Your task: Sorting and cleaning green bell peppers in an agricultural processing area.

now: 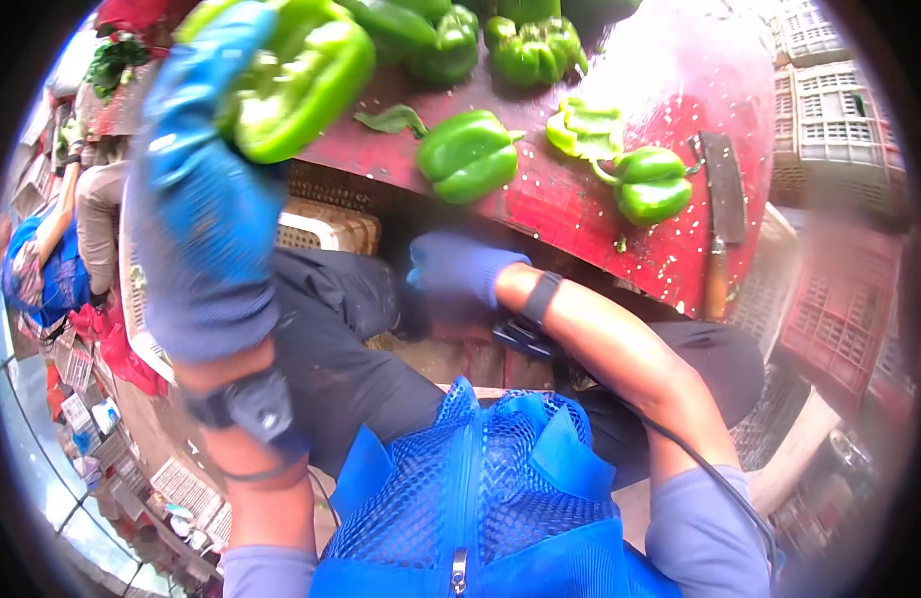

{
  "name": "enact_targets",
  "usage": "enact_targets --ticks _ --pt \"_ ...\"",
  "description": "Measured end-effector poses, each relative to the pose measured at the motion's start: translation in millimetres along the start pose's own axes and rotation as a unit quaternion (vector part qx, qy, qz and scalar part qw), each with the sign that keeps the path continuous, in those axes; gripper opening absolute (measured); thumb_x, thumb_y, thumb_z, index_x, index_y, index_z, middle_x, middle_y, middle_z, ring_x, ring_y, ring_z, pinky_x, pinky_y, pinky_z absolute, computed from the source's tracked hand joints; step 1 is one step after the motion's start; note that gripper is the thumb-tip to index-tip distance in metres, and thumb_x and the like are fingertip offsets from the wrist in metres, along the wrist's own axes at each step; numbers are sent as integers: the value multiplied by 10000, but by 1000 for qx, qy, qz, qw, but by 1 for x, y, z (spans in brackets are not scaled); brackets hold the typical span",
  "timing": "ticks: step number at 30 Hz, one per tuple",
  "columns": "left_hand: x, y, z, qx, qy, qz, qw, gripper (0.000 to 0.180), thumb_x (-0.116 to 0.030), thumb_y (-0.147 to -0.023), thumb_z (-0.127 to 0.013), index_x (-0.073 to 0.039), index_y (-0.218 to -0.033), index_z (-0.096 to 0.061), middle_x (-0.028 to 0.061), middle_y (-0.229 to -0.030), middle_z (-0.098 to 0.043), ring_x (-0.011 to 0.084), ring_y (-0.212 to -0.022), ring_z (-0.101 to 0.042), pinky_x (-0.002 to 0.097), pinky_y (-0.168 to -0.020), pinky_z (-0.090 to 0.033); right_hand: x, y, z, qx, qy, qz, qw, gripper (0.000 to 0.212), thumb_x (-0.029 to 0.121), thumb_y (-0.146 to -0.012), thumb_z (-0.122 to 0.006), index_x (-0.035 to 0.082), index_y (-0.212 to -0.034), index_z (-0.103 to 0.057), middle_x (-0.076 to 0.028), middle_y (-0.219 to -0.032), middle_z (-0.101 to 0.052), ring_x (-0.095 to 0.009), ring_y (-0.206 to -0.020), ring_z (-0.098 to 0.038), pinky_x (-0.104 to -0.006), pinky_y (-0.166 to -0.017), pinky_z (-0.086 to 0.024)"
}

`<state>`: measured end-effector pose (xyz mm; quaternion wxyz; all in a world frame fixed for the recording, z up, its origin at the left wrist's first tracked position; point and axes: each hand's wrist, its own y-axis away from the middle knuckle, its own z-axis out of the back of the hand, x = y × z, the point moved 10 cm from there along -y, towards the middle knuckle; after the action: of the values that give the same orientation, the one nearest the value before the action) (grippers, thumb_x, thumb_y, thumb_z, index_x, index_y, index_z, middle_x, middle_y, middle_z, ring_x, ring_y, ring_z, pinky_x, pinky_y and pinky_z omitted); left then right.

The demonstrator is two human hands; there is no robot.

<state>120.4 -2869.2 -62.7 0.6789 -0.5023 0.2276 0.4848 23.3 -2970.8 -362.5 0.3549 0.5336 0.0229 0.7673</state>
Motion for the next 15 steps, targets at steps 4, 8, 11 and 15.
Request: enact_targets --ticks 4,8,11,15 --pt "-6 2 5 -6 -102 -66 993 281 -24 -864 -638 -30 -1142 -682 122 -1160 -666 208 -1050 -654 313 -909 -539 63 44 55 -82 31 47 995 252 287 -855 -661 40 -896 -681 -211 -837 -669 -378 -787 -657 -458 -709 -510" --pt "21 25 -32 1 346 279 896 259 -87 -937 -625 4 -1179 -626 93 -1055 -689 172 -916 -690 296 -785 -580 121 140 130 -192 -212 20 958 188 201 -891 -653 18 -912 -692 -113 -820 -699 -212 -730 -659 -357 -658 -516" --pt "14 53 -61 74 335 290 893 312 -180 -962 -578 0 -1215 -606 86 -1092 -673 163 -926 -683 296 -796 -563 138 192 169 -281 -296 57 911 247 235 -932 -647 18 -1051 -653 -18 -823 -669 -59 -620 -550 -214 -552 -455" --pt "-25 101 -82 143 376 272 874 361 -238 -993 -526 4 -1252 -596 61 -1106 -668 119 -1005 -620 261 -884 -492 137 205 168 -329 -320 60 886 245 186 -939 -640 19 -1118 -646 -5 -837 -638 -51 -605 -540 -200 -543 -433"
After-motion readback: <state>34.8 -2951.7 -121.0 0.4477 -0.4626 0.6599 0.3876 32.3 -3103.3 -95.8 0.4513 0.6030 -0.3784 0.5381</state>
